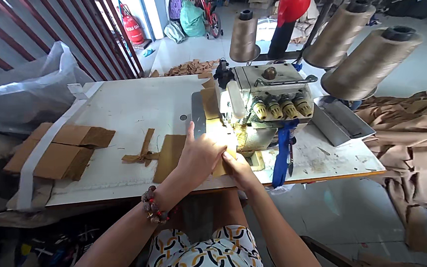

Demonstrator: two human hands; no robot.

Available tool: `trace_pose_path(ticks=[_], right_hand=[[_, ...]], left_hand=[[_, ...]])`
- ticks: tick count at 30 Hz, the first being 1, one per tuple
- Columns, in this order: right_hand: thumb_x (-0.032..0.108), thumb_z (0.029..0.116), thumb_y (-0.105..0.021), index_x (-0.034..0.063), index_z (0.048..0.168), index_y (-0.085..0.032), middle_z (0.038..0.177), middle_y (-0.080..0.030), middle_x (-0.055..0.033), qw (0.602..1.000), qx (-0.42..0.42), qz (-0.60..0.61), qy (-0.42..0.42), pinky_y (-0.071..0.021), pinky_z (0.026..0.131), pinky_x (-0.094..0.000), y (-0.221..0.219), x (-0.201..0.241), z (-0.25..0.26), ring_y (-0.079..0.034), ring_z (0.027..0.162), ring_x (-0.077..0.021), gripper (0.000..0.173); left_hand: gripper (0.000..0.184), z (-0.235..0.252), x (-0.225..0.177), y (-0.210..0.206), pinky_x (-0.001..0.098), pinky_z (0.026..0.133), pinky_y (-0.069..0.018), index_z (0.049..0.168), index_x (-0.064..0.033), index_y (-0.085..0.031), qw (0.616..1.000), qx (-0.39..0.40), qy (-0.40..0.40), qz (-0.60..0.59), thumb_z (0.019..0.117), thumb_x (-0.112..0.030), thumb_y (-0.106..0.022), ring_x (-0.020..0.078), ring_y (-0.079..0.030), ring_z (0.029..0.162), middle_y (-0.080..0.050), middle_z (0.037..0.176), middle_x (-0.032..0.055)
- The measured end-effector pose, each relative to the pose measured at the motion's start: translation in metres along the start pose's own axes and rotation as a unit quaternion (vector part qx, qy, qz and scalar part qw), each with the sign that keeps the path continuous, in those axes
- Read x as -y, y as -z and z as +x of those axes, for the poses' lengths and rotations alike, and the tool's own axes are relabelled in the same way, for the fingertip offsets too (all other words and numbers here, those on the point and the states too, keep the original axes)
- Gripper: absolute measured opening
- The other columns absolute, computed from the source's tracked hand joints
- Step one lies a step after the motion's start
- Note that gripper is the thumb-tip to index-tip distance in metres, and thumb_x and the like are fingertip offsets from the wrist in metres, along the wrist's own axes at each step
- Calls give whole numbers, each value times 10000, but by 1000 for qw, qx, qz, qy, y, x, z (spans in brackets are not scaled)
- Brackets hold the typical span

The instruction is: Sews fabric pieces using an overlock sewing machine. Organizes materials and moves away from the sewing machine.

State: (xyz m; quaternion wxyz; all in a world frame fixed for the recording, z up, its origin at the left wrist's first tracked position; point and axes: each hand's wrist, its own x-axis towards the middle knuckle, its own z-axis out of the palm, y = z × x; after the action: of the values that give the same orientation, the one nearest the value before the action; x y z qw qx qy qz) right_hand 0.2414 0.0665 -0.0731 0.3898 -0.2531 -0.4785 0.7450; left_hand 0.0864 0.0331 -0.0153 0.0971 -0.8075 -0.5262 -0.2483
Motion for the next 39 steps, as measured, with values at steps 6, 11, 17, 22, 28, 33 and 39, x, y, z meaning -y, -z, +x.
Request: trace_pose_path(ticks=[6,11,17,22,28,33,39], right_hand=[[165,1078,-253,60,915,-651,726,-731,7,996,84,13,15,-603,682,-240,3,-4,6,-712,662,-83,442],[144,1064,-259,76,901,-651,748,-730,23,992,121,-28,35,-595,699,-251,11,-23,3,-709,690,-77,430],[214,1080,-179,156,674,-576,722,-725,7,995,63,-5,73,-611,722,-302,14,-27,2,-720,704,-123,571],[257,1084,-120,183,623,-553,786,-746,-11,995,34,28,93,-593,800,-304,9,-32,4,-727,802,-134,637],[0,985,-299,-53,1178,-575,1020,-707,-52,996,8,-74,49,-585,860,-289,0,-26,2,-703,897,-104,341],[399,1076,-322,-108,1379,-460,1336,-622,-165,993,45,-101,47,-504,1063,-340,-10,-25,-2,-621,1223,-170,607],[207,1070,-348,2,1156,-543,983,-712,-24,999,-14,7,-40,-591,852,-301,-18,-17,-18,-702,928,-81,296]], left_hand=[[375,19,19,7,792,1130,-207,1260,-144,-718,994,84,51,-49,1030,-383,-542,283,-634,1260,-707,1261,63],[428,53,40,13,779,1141,-169,1270,-77,-687,978,143,106,-107,980,-390,-676,343,-567,1331,-671,1319,129],[357,20,68,15,639,1109,-391,1337,-51,-624,978,64,152,-128,1032,-235,-608,345,-559,1333,-562,1468,151],[293,-48,114,3,630,913,-533,1289,32,-582,942,182,274,-70,1034,-110,-594,452,-661,1050,-641,1176,273],[205,-71,129,-21,655,912,-473,1123,20,-648,967,116,228,-24,1069,-126,-515,451,-626,1080,-636,1117,241],[219,-46,75,-1,609,1067,-410,970,38,-610,993,-58,77,-62,980,-124,-463,384,-621,1165,-655,1173,222],[232,-13,17,-14,756,1100,-290,1086,-55,-744,998,-40,-30,-48,998,-178,-568,301,-697,1085,-734,1071,97]])
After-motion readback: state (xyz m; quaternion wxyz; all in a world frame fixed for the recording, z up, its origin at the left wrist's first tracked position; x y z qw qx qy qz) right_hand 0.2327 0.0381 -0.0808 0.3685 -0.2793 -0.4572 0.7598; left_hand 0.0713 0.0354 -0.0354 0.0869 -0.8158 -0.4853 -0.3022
